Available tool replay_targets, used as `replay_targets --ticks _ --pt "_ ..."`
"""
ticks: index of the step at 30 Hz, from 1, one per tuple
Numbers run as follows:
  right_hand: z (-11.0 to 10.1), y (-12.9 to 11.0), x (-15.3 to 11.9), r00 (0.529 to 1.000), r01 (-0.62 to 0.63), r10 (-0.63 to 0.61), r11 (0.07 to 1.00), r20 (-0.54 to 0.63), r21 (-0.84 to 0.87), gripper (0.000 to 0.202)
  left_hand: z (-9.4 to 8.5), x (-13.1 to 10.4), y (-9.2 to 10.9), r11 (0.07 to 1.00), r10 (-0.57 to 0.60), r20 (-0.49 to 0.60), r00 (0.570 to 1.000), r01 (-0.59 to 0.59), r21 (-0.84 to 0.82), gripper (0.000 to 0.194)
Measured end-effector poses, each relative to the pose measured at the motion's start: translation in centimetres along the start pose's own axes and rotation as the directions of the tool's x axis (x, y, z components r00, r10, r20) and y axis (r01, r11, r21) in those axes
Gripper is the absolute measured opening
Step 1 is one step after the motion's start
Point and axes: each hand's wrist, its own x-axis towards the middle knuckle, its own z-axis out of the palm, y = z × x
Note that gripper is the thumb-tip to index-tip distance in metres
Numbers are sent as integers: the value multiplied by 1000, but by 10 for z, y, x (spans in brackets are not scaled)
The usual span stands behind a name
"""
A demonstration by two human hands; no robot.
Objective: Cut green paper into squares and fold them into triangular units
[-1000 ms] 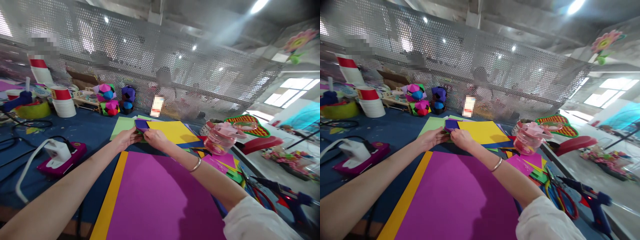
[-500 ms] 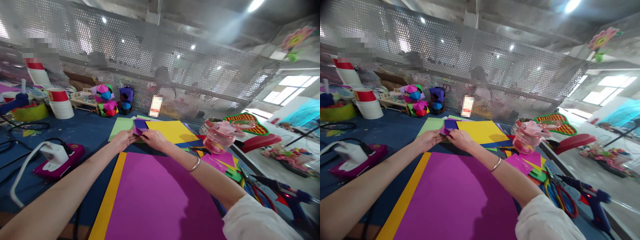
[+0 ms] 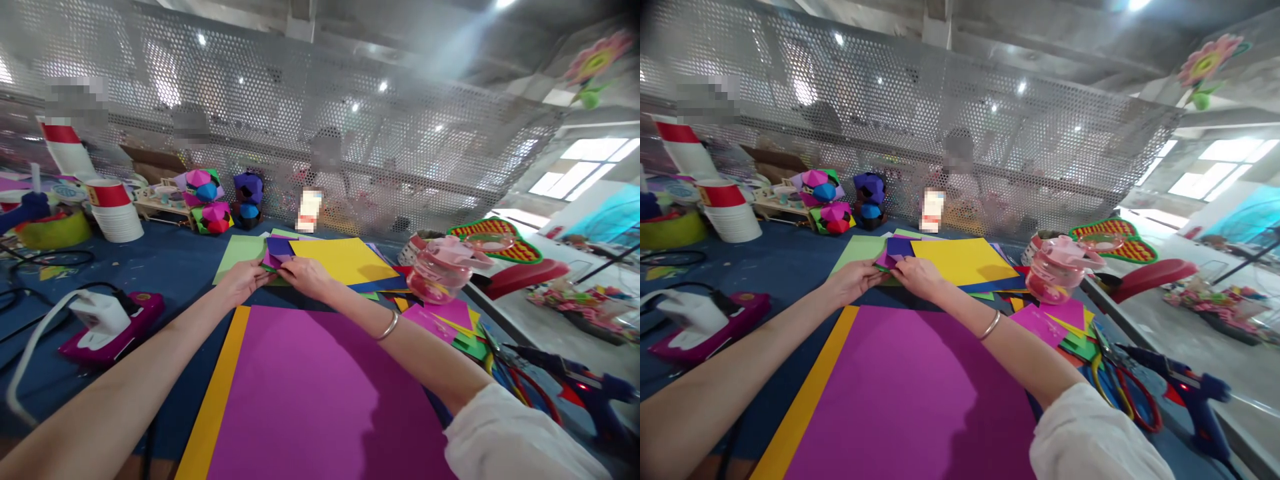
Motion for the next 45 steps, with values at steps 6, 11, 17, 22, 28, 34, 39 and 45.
replay_targets --ticks 6,11,17,22,28,34,39,45 --pt "-6 -4 1 996 -83 83 997 -42 0 37 1 1 2 1000 -15 -66 998 16 15 34" --pt "-15 -9 1 966 -245 241 969 -95 -26 80 0 0 1 1000 -17 -135 991 20 23 35" --pt "-20 8 -2 920 -377 384 922 75 -90 38 -3 -1 0 999 -19 -188 982 24 28 36" --pt "-40 20 -5 931 -314 328 943 161 -107 35 -3 -5 3 998 -30 -149 988 37 45 33" --pt "-45 1 -16 935 -262 286 955 211 -136 34 9 -14 9 999 -2 -4 1000 2 40 20" --pt "-35 -19 -15 935 -244 276 956 222 -161 35 22 -23 3 996 -38 123 992 27 90 7" --pt "-40 -12 -10 944 -217 246 965 220 -149 34 24 -24 1 993 3 116 993 -17 119 20" --pt "-51 0 -6 949 -224 249 964 195 -142 32 18 -20 -2 985 26 42 999 -32 171 18"
